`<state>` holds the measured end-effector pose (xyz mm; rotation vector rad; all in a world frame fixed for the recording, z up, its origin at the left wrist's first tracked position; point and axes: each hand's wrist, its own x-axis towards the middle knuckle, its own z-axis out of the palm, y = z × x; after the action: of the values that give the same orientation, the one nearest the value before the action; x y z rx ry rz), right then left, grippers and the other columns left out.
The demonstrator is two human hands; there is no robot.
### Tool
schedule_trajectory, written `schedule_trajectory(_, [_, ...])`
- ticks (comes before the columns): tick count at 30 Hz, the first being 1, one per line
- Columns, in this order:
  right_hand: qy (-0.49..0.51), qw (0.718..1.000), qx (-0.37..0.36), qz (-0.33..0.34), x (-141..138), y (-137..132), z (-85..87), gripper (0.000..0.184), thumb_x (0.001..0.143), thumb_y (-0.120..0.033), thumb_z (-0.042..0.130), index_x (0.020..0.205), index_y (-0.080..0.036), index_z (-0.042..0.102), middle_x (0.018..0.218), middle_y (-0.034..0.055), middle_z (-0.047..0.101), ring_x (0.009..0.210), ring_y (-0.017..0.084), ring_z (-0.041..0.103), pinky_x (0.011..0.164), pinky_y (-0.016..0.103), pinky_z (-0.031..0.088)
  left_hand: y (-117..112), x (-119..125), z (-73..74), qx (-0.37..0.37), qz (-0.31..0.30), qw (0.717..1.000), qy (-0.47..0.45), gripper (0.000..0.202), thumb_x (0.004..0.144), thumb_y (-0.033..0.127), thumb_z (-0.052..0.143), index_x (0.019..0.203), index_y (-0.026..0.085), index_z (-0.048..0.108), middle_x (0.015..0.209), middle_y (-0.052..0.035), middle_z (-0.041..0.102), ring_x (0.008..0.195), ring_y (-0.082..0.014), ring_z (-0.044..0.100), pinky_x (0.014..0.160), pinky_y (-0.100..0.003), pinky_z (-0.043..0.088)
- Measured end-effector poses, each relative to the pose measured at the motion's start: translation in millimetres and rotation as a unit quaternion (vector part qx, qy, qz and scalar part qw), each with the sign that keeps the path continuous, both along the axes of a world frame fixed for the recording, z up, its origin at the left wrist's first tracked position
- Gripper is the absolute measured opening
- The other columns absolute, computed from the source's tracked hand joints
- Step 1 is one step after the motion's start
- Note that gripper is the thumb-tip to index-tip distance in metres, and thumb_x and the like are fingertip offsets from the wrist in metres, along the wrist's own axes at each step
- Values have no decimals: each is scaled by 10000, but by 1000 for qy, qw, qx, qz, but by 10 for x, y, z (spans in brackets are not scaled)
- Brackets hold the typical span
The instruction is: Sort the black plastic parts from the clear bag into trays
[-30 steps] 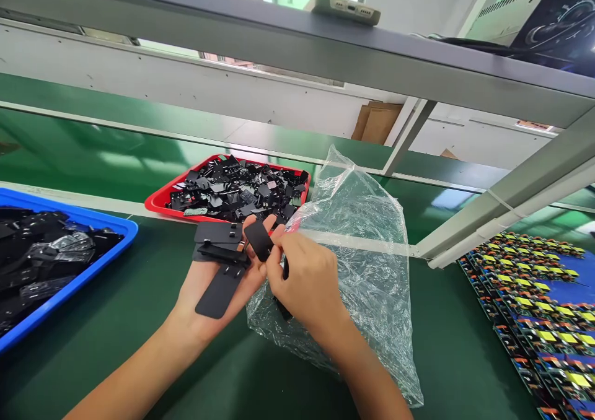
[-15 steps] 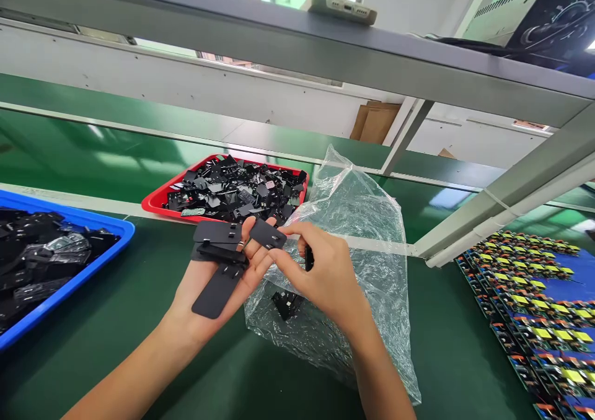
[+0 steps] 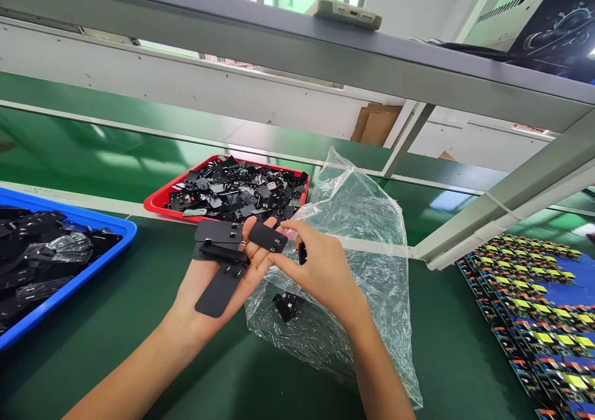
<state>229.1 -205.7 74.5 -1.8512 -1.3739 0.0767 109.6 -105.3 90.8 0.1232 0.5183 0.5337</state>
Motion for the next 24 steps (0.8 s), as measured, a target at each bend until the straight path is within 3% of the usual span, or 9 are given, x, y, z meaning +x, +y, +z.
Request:
schedule_trajectory(4, [37,998,40,13,42,39,-38,256,800,-228,627,1056,-231,613,662,-51,512,586,108,470,590,244,374,-13,11,20,-4,8,1000,8,282,909,188,422,1105,128,616,1048,-168,677,938,-244,682,793,-387,575])
schedule_trajectory(8, [178,980,88,34,108,95,-88,190,767,-247,638,953,-217,616,620,-53,491,589,114,468,581,245,381,-27,17,16,-3,7,1000,9,254,918,211,420,1010,114,636,1122,-197,654,1075,-298,631,860,-434,554])
schedule_trajectory(11, [321,934,129,90,149,131,-122,224,730,-316,670,913,-216,589,610,-55,461,553,106,418,537,242,350,-23,15,-30,-3,-3,1000,-5,263,927,223,417,988,112,647,1132,-188,654,1097,-308,617,872,-436,549])
schedule_trajectory(14, [462,855,188,145,172,150,-128,240,738,-370,596,917,-221,538,666,-40,461,477,80,309,478,243,287,-14,7,-69,-2,-20,1000,-19,271,932,248,427,973,118,661,1160,-178,647,1115,-324,603,872,-448,548])
schedule_trajectory(15, [489,835,204,152,178,152,-121,229,750,-382,554,909,-222,519,700,-27,464,467,75,277,462,245,269,-12,4,-74,-4,-23,1000,-18,277,933,257,429,969,118,665,1154,-174,650,1101,-326,611,863,-451,551])
schedule_trajectory(17, [504,822,222,146,195,150,-101,202,776,-399,478,874,-223,486,762,3,465,478,83,258,442,251,249,-14,3,-71,-6,-24,1000,-6,277,929,256,432,953,117,672,1091,-163,673,1012,-304,657,824,-438,567])
schedule_trajectory(21, [500,828,230,107,260,138,-82,188,804,-409,407,842,-232,457,794,30,447,534,118,283,428,251,236,-32,14,-64,2,-27,1000,15,247,902,173,433,894,109,671,888,-119,695,726,-197,684,727,-369,586])
schedule_trajectory(24, [490,835,231,97,315,133,-101,219,832,-429,369,870,-238,469,818,36,455,547,122,305,424,247,269,-45,28,-82,0,-35,999,14,232,886,147,439,892,99,666,847,-107,682,628,-159,643,696,-352,581])
